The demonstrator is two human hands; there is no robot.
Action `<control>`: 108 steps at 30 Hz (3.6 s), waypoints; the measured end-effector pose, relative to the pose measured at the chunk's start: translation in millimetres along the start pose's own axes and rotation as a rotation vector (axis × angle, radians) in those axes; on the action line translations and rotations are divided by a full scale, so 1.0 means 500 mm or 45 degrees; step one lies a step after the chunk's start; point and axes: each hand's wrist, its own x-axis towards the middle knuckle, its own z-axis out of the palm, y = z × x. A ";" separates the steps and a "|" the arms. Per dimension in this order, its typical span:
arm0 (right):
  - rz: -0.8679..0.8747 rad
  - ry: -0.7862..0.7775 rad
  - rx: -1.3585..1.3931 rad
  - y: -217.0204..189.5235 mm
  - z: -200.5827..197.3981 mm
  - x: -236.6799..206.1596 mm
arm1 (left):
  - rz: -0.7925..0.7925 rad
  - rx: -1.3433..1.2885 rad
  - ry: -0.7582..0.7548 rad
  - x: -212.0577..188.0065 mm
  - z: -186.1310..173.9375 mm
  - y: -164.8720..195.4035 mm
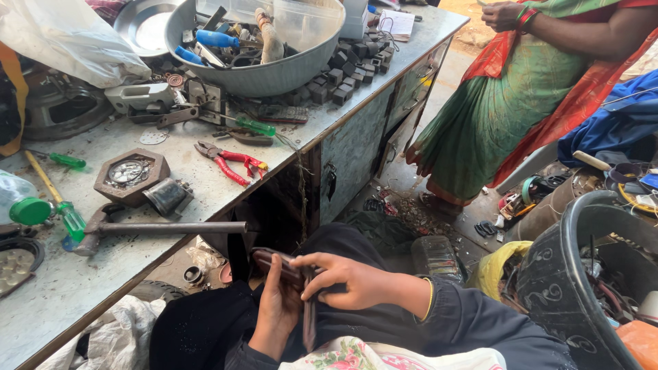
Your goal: The person withdraws banknotes from a wallet and hands them to a nearby woman, then closes the wallet and places it on the table. The person then picks up a small cylindrical electrical component and uses red pliers to adjust or remove parts from it.
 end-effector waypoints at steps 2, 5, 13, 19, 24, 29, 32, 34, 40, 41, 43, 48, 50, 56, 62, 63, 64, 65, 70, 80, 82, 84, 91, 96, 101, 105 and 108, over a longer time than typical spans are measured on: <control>0.016 0.012 -0.023 -0.005 0.002 0.000 | 0.036 0.077 -0.002 -0.002 -0.002 -0.002; 0.062 0.104 -0.072 -0.004 0.001 0.003 | 0.080 0.177 -0.060 -0.006 0.001 -0.003; 0.154 0.346 -0.196 0.019 0.004 0.004 | 0.005 0.325 -0.081 -0.032 0.033 0.005; 0.019 0.389 -0.484 0.031 0.013 0.000 | -0.055 0.398 -0.073 -0.037 0.041 0.001; 0.003 0.386 -0.660 0.037 0.013 -0.001 | -0.071 0.412 -0.028 -0.032 0.039 -0.003; -0.088 0.363 -0.852 0.033 0.011 -0.002 | -0.051 0.426 -0.027 -0.030 0.040 -0.003; -0.129 0.360 -0.857 0.027 0.009 -0.003 | -0.095 0.437 0.005 -0.034 0.043 -0.001; -0.182 0.341 -0.885 0.024 0.007 -0.002 | -0.094 0.433 0.000 -0.037 0.045 -0.001; -0.186 0.297 -0.890 0.019 0.005 -0.002 | -0.085 0.426 0.004 -0.038 0.046 -0.002; -0.150 0.306 -0.850 0.020 0.005 -0.002 | -0.072 0.434 -0.001 -0.038 0.046 -0.002; -0.076 0.324 -0.772 0.023 0.009 -0.003 | -0.049 0.450 -0.015 -0.037 0.047 0.000; 0.012 0.341 -0.732 0.038 0.007 -0.008 | -0.066 0.450 0.007 -0.039 0.049 -0.001; 0.045 0.335 -0.695 0.042 0.006 -0.011 | -0.085 0.360 -0.001 -0.037 0.045 -0.002; 0.055 0.155 -0.634 0.024 0.000 -0.013 | -0.133 0.003 -0.109 -0.011 0.015 0.002; -0.069 -0.088 -0.491 -0.014 -0.013 -0.017 | -0.072 -0.142 -0.274 0.002 -0.009 0.024; -0.091 -0.092 -0.504 -0.016 -0.012 -0.016 | -0.075 -0.169 -0.237 0.002 -0.009 0.026; -0.112 -0.096 -0.516 -0.016 -0.010 -0.015 | -0.078 -0.195 -0.198 0.000 -0.007 0.027; -0.078 -0.039 -0.528 -0.013 -0.007 -0.013 | -0.090 -0.164 -0.137 -0.001 -0.004 0.027; 0.103 0.173 -0.406 0.020 0.001 -0.006 | -0.104 -0.003 -0.193 -0.017 0.024 0.024; 0.319 0.597 -0.040 0.091 0.006 -0.004 | 0.264 0.020 -0.521 -0.073 0.077 0.041; 0.503 0.625 0.287 0.095 0.011 -0.004 | 0.333 0.388 -0.244 -0.070 0.082 0.037; 0.499 0.575 0.276 0.096 0.014 -0.005 | 0.305 0.370 -0.188 -0.068 0.080 0.036; 0.534 0.401 0.434 0.099 0.010 0.004 | 0.392 0.269 -0.155 -0.061 0.066 0.032; 0.603 0.353 0.596 0.106 0.026 0.011 | 0.519 0.265 -0.118 -0.059 0.058 0.039; 0.544 0.434 0.754 0.120 0.028 0.015 | 0.614 0.436 -0.141 -0.054 0.047 0.056; 0.473 0.506 0.772 0.131 0.022 0.012 | 0.720 0.583 -0.149 -0.043 0.040 0.061; 0.495 0.615 0.805 0.134 0.018 0.009 | 0.618 0.613 -0.117 -0.034 0.032 0.064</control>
